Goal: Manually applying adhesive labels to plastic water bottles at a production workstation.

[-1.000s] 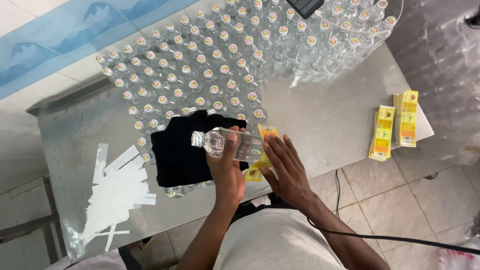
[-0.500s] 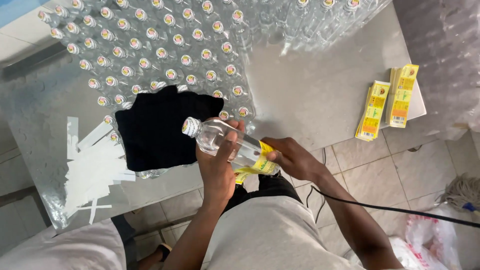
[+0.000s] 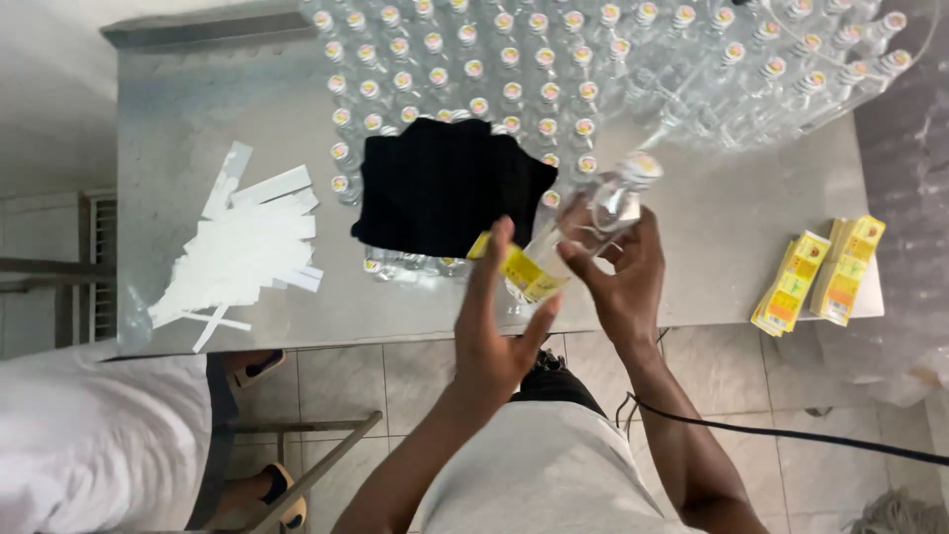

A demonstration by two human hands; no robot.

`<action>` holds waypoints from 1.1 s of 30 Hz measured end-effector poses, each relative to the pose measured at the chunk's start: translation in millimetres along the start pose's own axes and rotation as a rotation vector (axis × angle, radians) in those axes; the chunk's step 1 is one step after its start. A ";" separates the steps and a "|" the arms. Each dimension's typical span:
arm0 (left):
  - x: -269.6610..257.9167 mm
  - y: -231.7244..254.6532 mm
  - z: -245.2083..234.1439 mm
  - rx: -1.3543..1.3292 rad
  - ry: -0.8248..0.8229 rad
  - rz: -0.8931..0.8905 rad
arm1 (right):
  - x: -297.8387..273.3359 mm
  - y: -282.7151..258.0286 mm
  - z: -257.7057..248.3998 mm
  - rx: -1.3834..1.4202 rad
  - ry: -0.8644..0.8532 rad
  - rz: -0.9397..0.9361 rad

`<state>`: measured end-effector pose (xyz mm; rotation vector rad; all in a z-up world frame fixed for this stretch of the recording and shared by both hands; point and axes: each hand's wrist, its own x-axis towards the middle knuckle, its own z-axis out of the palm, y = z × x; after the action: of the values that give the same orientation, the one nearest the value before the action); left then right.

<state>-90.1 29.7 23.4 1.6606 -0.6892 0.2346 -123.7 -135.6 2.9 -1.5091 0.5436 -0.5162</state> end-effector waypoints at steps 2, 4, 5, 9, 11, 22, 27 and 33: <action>-42.0 -15.6 -6.2 0.180 -0.031 0.081 | -13.9 -21.6 21.7 0.065 0.019 -0.040; -76.0 -27.5 -13.8 0.368 -0.070 0.143 | -35.8 -24.7 36.9 0.132 0.035 -0.064; -86.9 -32.1 -17.9 0.497 -0.051 0.179 | -47.8 -17.8 41.0 0.119 0.031 -0.077; -110.6 -41.0 -48.6 0.695 0.071 0.204 | -95.8 -18.1 73.6 0.068 -0.012 -0.080; -122.6 -38.6 -70.9 0.718 0.115 0.163 | -121.6 -14.5 88.1 0.008 -0.055 -0.073; -273.0 -79.0 -175.6 0.416 0.372 -0.431 | -216.7 -13.2 172.6 -0.351 -0.883 -0.257; -331.8 -97.0 -174.7 0.254 0.633 -0.648 | -243.6 -5.3 219.0 -0.739 -1.295 -0.251; -401.3 -152.3 -202.5 -0.045 1.245 -0.857 | -257.6 -18.3 249.1 -0.473 -1.618 -0.347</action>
<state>-281.4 354.2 -265.3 1.2856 0.9210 0.5312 -168.2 219.9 22.6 -1.9311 -0.9270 0.6876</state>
